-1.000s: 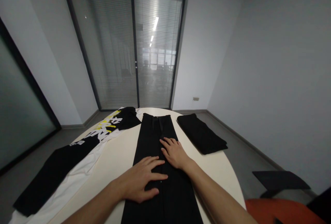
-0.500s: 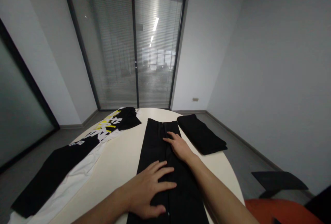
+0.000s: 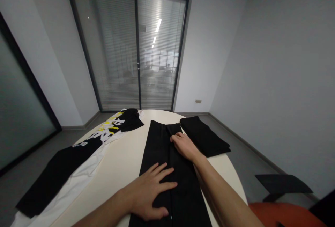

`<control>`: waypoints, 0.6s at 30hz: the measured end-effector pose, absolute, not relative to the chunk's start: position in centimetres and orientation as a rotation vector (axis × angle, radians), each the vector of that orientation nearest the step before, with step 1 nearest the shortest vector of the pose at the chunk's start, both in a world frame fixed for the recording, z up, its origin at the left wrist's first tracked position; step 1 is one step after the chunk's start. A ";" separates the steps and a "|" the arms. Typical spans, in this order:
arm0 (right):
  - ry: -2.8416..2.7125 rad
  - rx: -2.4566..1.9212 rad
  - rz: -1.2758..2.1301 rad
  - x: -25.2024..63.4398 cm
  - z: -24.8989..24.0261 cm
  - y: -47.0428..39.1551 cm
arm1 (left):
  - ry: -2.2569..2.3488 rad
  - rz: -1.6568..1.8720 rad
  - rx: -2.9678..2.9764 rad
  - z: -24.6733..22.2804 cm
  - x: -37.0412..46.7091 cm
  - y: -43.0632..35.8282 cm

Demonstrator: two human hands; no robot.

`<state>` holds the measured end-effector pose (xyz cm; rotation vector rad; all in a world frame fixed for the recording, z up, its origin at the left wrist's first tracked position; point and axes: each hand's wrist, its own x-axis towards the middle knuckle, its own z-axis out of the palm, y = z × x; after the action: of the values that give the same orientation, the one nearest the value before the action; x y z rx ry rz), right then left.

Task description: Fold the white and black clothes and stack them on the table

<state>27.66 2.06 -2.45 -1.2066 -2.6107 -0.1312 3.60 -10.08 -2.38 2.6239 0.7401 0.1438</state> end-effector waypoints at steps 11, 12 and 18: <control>-2.532 -1.023 -0.008 28.3 -3.4 2.4 | 0.748 0.117 2.627 -2.7 3.7 -9.9; -2.520 -1.026 0.003 28.3 -3.5 2.5 | 0.749 0.118 2.626 -2.7 3.7 -9.9; -2.558 -0.955 0.031 28.4 -3.1 2.2 | 0.763 0.101 2.630 -2.5 3.8 -10.1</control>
<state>28.35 2.19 -3.06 -0.9554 -2.5575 0.0305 3.76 -10.06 -2.49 2.6296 0.7633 0.1011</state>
